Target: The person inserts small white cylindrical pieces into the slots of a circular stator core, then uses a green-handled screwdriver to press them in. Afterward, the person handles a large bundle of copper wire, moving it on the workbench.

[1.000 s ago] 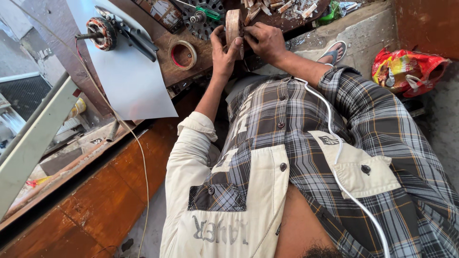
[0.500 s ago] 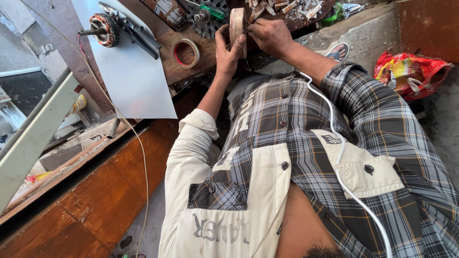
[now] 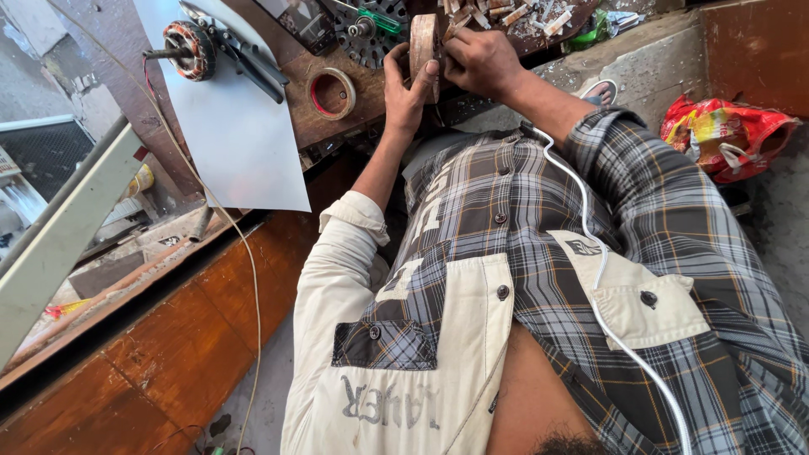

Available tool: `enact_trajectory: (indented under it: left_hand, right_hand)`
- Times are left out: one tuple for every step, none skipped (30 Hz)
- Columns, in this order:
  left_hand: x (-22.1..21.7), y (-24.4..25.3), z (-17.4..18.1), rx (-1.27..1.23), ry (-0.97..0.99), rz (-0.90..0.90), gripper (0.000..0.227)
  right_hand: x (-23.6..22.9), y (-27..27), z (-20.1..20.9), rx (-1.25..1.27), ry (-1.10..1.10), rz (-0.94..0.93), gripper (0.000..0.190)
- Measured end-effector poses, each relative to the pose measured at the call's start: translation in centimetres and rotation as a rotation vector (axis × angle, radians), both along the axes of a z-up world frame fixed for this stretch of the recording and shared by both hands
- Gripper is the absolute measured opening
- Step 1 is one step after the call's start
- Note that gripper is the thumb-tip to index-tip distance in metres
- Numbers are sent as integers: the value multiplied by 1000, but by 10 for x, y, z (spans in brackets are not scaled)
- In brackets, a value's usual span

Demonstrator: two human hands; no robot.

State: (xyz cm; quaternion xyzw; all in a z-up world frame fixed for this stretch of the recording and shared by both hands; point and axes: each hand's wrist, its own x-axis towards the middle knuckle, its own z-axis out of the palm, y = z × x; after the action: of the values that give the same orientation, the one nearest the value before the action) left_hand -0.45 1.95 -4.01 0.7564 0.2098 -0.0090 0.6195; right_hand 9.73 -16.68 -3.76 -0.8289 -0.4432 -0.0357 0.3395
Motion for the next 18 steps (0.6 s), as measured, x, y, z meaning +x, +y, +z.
enact_trajectory:
  left_hand:
    - [-1, 1, -1, -9, -3, 7, 100]
    - [-2, 0, -1, -19, -5, 16, 100]
    - [-4, 1, -2, 2, 0, 11, 101]
    - [-4, 0, -2, 23, 3, 1, 101]
    - [-4, -1, -3, 43, 6, -8, 102]
    - [-3, -2, -2, 27, 13, -2, 103]
    - [-2, -2, -1, 10, 20, 4, 103]
    - [0, -1, 1, -4, 26, 10, 104]
    - [2, -1, 3, 4, 31, 18, 103]
    - [3, -1, 5, 11, 39, 26, 102]
    - [4, -1, 6, 17, 46, 35, 101]
    - [3, -2, 8, 9, 54, 39, 101]
    - [2, -4, 9, 0, 61, 43, 101]
    - [2, -4, 10, -9, 67, 47, 101]
    - [2, -4, 11, -11, 58, 50, 100]
    - [3, -3, 12, -11, 48, 50, 98]
    - [4, -3, 12, -11, 37, 51, 97]
    - [4, -2, 12, -23, 53, 50, 94]
  right_hand:
    - [-1, -1, -1, -38, 19, -9, 13]
    - [-3, -2, -2, -23, 16, -18, 12]
    - [-6, -3, -3, -8, 14, -27, 11]
    - [-7, -4, -4, 6, 8, -41, 11]
    - [-9, -6, -4, 21, 12, -47, 11]
    - [-12, -4, -4, 39, 14, -53, 12]
    - [-14, -3, -4, 56, 17, -59, 14]
    - [-15, 0, -3, 71, 55, -77, 13]
    - [-17, 3, -2, 85, 92, -95, 13]
    - [-18, 6, -2, 99, 132, -113, 13]
    - [-19, 8, -1, 108, 143, -118, 12]
    - [-21, 7, -1, 113, 156, -122, 12]
    - [-23, 7, -1, 118, 169, -126, 12]
    - [-24, 7, -1, 118, 168, -129, 12]
    - [-24, 7, -1, 117, 166, -132, 12]
    - [-23, 7, -1, 118, 162, -136, 12]
    - [-22, 8, -1, 121, 164, -139, 12]
    - [-22, 8, -1, 122, 167, -142, 12]
